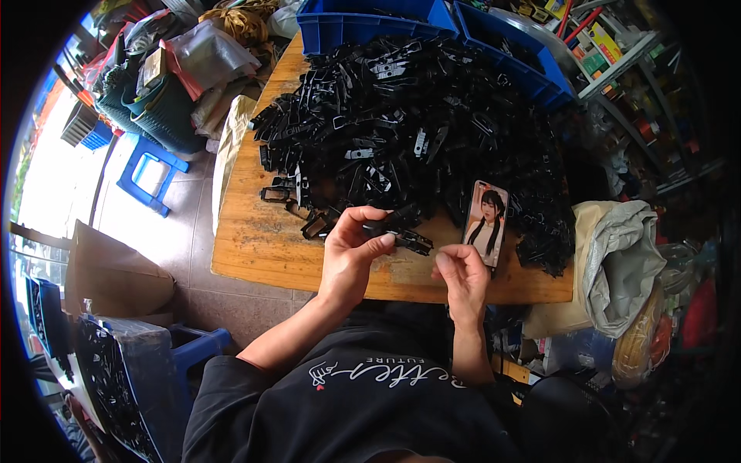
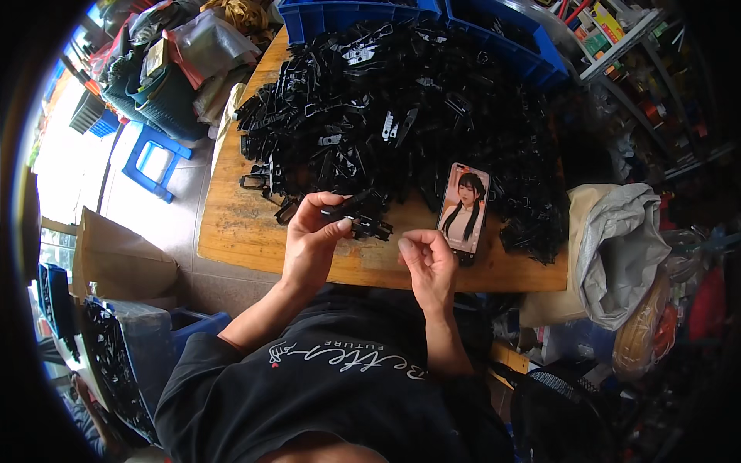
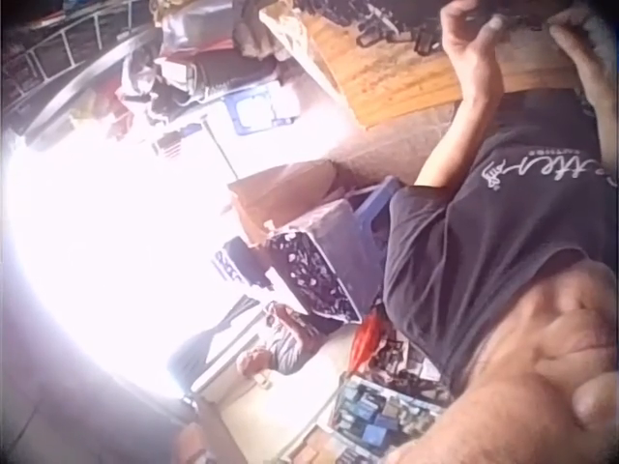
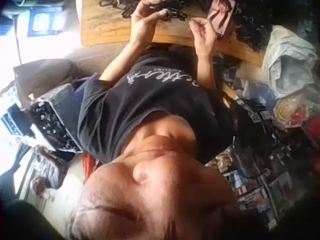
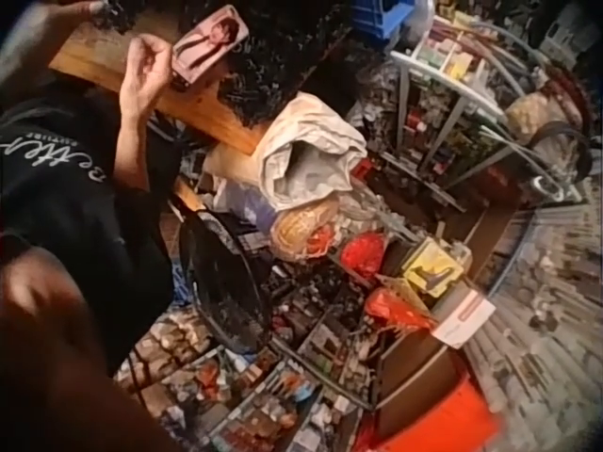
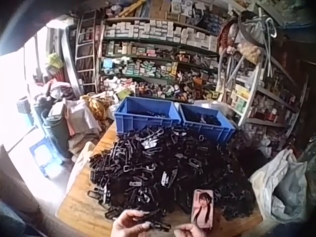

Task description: The person is manually attaching small rings or clips to black plastic components at a workbench.

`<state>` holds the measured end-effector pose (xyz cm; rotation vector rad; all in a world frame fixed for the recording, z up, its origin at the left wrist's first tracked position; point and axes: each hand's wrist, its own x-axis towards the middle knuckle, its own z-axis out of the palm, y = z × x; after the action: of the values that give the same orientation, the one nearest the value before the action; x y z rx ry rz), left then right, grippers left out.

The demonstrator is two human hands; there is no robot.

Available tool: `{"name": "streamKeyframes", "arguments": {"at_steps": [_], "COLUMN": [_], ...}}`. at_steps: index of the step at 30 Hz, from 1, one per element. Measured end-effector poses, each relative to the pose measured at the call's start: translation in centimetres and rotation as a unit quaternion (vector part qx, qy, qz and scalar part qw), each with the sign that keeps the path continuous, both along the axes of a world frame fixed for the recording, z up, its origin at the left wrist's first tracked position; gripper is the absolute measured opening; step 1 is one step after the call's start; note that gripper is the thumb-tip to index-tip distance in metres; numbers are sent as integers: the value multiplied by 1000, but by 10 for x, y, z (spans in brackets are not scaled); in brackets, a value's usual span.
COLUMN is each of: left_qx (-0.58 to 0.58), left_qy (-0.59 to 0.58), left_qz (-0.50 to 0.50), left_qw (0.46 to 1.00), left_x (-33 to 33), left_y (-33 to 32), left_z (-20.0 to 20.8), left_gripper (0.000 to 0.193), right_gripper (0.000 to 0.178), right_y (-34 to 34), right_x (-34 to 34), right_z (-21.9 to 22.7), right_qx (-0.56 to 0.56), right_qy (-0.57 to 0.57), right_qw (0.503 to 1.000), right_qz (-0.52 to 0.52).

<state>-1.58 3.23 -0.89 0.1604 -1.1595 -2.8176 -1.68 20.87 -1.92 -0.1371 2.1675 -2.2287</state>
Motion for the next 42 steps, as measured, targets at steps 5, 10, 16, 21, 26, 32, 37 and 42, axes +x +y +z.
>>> {"name": "streamKeyframes", "arguments": {"at_steps": [5,10,16,21,26,32,37,42], "left_qx": [-51,-69,-62,-28,-56,-90,-68,-80], "left_qy": [-2,-9,16,13,-7,13,-10,-17], "left_qz": [-26,-50,-114,-54,-47,-22,-59,-79], "left_qw": [998,996,991,998,997,996,996,993], "left_x": [8,7,7,2,3,9,7,8], "left_y": [10,2,-1,-4,1,9,-1,-3], "left_z": [-3,-2,2,-3,0,2,10,8], "left_gripper": [29,28,27,27,28,29,29,33], "right_gripper": [19,20,22,17,17,14,9,9], "right_y": [-9,0,7,5,-2,-19,-12,-8], "right_x": [-1,-2,1,-2,-1,1,-7,-11], "right_z": [9,10,18,2,14,25,30,38], "right_qx": [-127,-40,-89,135,232,4,10,52], "right_qy": [-84,-77,-119,51,152,-18,95,139], "right_qw": [986,987,973,989,960,999,995,989], "right_qz": [62,136,178,-1,-23,50,-12,-26]}}
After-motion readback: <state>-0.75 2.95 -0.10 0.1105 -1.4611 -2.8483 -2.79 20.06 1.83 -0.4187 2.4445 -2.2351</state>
